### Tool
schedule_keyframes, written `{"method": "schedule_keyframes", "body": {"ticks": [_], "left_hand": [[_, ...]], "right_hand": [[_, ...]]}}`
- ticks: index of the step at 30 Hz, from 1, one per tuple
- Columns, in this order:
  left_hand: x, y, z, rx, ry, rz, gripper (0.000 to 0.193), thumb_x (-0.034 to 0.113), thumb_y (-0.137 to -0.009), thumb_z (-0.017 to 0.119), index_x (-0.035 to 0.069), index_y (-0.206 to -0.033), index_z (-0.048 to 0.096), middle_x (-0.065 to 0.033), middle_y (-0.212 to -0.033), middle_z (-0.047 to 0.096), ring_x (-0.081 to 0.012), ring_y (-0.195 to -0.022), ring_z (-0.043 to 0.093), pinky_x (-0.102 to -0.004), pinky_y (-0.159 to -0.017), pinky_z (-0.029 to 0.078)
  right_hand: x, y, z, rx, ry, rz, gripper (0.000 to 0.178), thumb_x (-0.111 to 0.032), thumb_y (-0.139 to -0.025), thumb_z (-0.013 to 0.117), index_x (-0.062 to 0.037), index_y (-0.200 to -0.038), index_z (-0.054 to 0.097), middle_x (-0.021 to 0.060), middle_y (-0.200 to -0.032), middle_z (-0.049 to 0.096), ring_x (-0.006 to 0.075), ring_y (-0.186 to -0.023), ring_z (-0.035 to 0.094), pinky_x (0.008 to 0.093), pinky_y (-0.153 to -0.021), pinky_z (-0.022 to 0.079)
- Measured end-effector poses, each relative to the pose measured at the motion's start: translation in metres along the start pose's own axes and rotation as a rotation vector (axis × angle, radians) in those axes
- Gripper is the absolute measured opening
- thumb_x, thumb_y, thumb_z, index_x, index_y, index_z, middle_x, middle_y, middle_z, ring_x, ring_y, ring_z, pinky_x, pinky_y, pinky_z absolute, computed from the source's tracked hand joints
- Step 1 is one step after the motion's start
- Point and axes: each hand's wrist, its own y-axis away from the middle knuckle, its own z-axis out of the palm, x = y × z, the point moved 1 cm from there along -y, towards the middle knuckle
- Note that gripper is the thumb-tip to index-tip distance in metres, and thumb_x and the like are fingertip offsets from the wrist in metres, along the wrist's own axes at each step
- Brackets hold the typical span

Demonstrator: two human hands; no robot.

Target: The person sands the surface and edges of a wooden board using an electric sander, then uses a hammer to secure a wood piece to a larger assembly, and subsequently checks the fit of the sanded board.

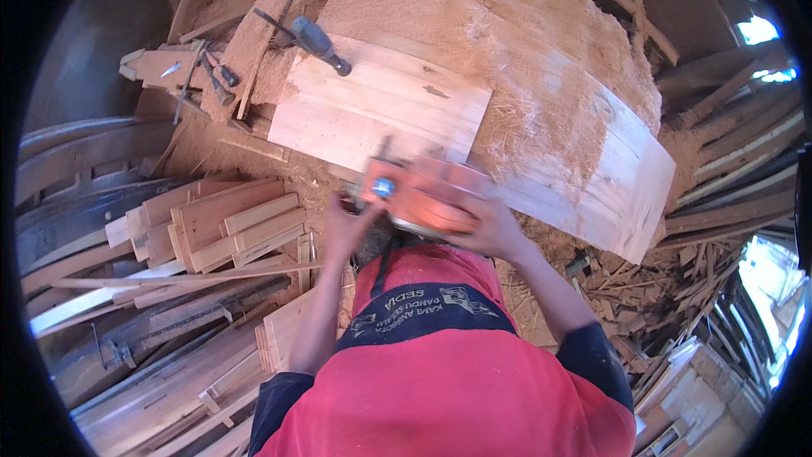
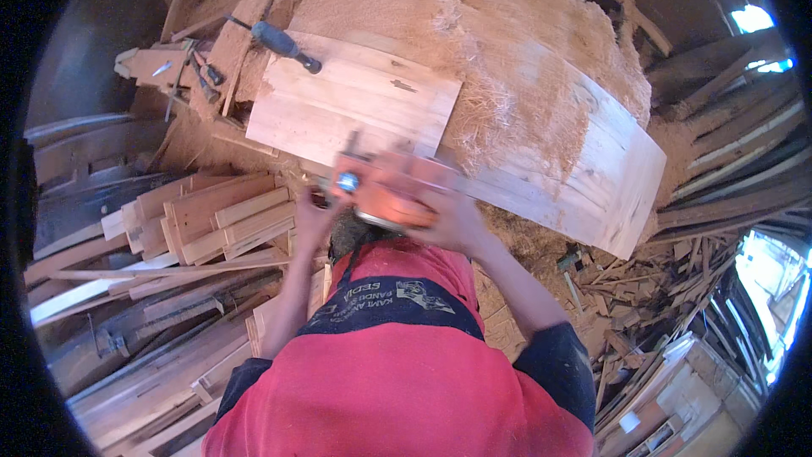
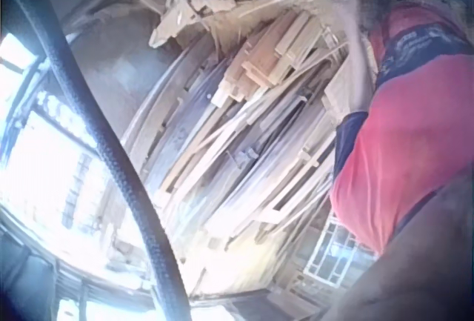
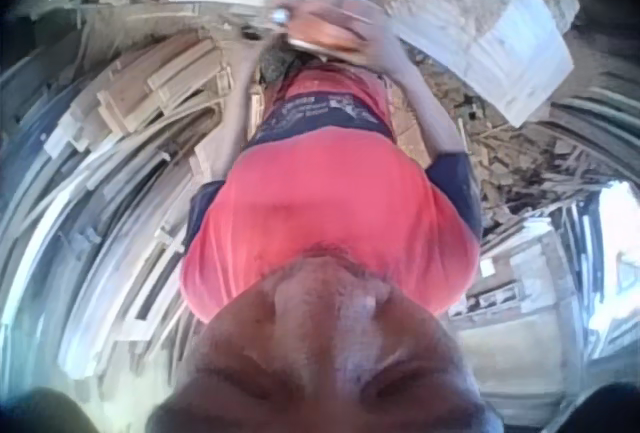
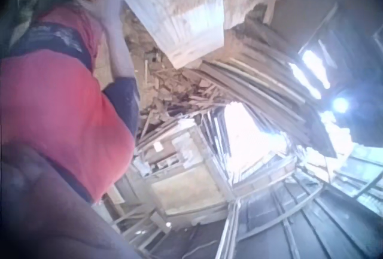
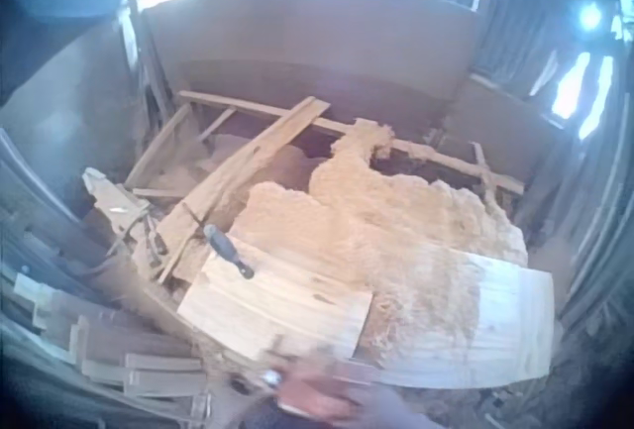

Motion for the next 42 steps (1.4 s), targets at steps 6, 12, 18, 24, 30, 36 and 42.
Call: {"method": "schedule_keyframes", "body": {"ticks": [6,12,18,24,30,36,42], "left_hand": [[-0.013,0.018,0.036,-0.033,0.033,0.065,0.081,0.052,-0.061,0.093,-0.005,-0.106,0.058,-0.0140,-0.092,0.067,-0.0225,-0.082,0.064,-0.0352,-0.074,0.053],[-0.030,-0.029,-0.024,0.023,0.075,0.031,0.082,0.051,-0.062,0.093,-0.006,-0.111,0.060,-0.0131,-0.093,0.068,-0.0200,-0.082,0.064,-0.0329,-0.073,0.053],[-0.059,-0.082,-0.096,0.196,0.115,-0.031,0.085,0.049,-0.065,0.092,-0.008,-0.120,0.062,-0.0121,-0.095,0.069,-0.0175,-0.083,0.063,-0.0308,-0.074,0.052],[-0.080,-0.143,-0.165,0.232,0.167,-0.043,0.078,0.044,-0.070,0.091,-0.009,-0.119,0.062,-0.0110,-0.098,0.069,-0.0152,-0.087,0.064,-0.0281,-0.077,0.052],[-0.121,-0.193,-0.230,0.224,0.364,0.044,0.059,0.036,-0.085,0.081,-0.007,-0.122,0.063,-0.0089,-0.104,0.070,-0.0129,-0.088,0.063,-0.0255,-0.075,0.051],[-0.073,-0.136,-0.155,0.101,0.251,-0.033,0.061,0.037,-0.085,0.080,-0.006,-0.125,0.062,-0.0037,-0.091,0.067,-0.0091,-0.076,0.059,-0.0256,-0.062,0.046],[0.002,0.008,0.011,-0.036,-0.065,0.041,0.077,0.049,-0.066,0.089,-0.007,-0.112,0.063,-0.0171,-0.094,0.070,-0.0247,-0.082,0.067,-0.0372,-0.073,0.054]], "right_hand": [[0.011,0.035,-0.018,0.020,-0.058,0.001,0.044,-0.023,-0.067,0.085,-0.0059,-0.104,0.067,0.0171,-0.090,0.069,0.0381,-0.083,0.067,0.0421,-0.073,0.054],[-0.026,-0.031,0.016,0.067,-0.039,-0.100,0.040,-0.028,-0.066,0.084,-0.0028,-0.090,0.063,0.0182,-0.083,0.065,0.0386,-0.077,0.065,0.0437,-0.069,0.052],[-0.070,-0.110,0.061,0.043,-0.030,-0.122,0.041,-0.036,-0.071,0.081,-0.0067,-0.092,0.064,0.0188,-0.081,0.068,0.0386,-0.076,0.068,0.0487,-0.067,0.054],[-0.117,-0.186,0.095,-0.028,-0.047,-0.052,0.041,-0.038,-0.074,0.078,-0.0065,-0.095,0.063,0.0198,-0.089,0.069,0.0390,-0.085,0.068,0.0496,-0.076,0.054],[-0.148,-0.260,0.145,0.017,-0.143,-0.188,0.039,-0.035,-0.076,0.075,-0.0005,-0.092,0.063,0.0224,-0.091,0.070,0.0403,-0.085,0.068,0.0499,-0.076,0.054],[-0.104,-0.168,0.078,0.002,-0.137,-0.097,0.041,-0.036,-0.075,0.076,-0.0016,-0.094,0.063,0.0214,-0.098,0.069,0.0404,-0.089,0.067,0.0483,-0.078,0.054],[0.000,0.013,-0.009,0.051,-0.065,-0.009,0.059,-0.039,-0.072,0.082,-0.0107,-0.120,0.064,0.0157,-0.105,0.069,0.0371,-0.096,0.067,0.0458,-0.082,0.054]]}}
